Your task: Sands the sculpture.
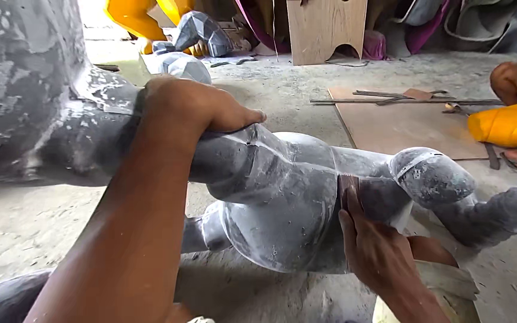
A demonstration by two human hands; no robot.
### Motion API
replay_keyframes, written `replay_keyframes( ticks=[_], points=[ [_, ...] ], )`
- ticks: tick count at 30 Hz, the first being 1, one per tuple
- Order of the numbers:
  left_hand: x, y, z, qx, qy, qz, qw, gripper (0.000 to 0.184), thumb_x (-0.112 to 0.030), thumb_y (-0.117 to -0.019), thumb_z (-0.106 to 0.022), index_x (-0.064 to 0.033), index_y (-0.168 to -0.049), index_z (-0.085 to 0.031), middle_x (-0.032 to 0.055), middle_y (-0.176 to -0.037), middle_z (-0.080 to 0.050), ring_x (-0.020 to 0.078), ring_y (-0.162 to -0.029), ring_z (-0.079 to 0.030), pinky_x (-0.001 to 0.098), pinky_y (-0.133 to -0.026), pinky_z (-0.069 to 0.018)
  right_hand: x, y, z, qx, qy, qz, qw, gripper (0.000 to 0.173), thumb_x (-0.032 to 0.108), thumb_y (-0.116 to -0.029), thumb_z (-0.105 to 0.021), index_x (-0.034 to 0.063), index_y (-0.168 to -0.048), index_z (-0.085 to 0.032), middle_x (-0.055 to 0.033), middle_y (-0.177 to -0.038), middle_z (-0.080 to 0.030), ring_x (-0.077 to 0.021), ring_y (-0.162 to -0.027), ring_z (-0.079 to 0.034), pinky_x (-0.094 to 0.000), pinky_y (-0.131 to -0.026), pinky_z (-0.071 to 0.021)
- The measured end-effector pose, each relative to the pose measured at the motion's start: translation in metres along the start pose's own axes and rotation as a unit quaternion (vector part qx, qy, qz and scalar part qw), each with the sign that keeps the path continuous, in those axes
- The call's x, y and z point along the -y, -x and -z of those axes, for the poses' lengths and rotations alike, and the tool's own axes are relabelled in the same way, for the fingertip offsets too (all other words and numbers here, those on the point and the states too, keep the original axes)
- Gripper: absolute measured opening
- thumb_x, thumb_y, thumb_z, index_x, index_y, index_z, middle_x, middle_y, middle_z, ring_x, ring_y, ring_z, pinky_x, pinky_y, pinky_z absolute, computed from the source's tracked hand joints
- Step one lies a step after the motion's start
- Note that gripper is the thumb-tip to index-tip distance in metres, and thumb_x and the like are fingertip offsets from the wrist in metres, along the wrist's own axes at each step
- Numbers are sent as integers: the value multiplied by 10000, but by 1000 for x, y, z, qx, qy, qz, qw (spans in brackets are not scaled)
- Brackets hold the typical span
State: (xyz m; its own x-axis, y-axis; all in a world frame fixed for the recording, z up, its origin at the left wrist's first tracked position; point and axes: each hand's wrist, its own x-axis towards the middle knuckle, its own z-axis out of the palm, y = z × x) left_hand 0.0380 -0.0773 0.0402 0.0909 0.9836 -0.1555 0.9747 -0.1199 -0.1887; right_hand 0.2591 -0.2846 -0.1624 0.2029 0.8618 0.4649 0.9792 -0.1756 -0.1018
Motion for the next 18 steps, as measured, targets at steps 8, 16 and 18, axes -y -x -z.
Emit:
replay_keyframes(
  ticks=[8, 16, 18],
  points=[
    [8, -14, -10, -48, -3, -28, 998, 1019, -987, -781, -169, -163, -906, -756, 195, -975, -731, 434, -991, -684, 750, -735, -439, 0, -3, 5, -9, -14, 9, 1000, 513, 366, -1076, -364, 194, -1538, -505, -4, -587, -591, -212, -472, -583, -423, -434, -479],
    [16, -20, -13, -74, 10, -79, 994, 1041, -990, -777, -202, -119, -976, -737, 242, -983, -712, 461, -992, -677, 763, -774, -442, 10, -34, 15, 99, -18, -46, 994, 514, 379, -1102, -307, 206, -1571, -426, -80, -696, -646, -302, -615, -657, -509, -529, -523],
    [15, -21, -11, -74, 3, -73, 995, 996, -970, -801, -222, -115, -912, -721, 221, -937, -709, 440, -948, -684, 738, -737, -456, 5, 5, 5, -28, -10, 17, 999, 497, 321, -1056, -395, 163, -1501, -549, -6, -561, -568, -222, -458, -572, -420, -418, -463]
  ],
)
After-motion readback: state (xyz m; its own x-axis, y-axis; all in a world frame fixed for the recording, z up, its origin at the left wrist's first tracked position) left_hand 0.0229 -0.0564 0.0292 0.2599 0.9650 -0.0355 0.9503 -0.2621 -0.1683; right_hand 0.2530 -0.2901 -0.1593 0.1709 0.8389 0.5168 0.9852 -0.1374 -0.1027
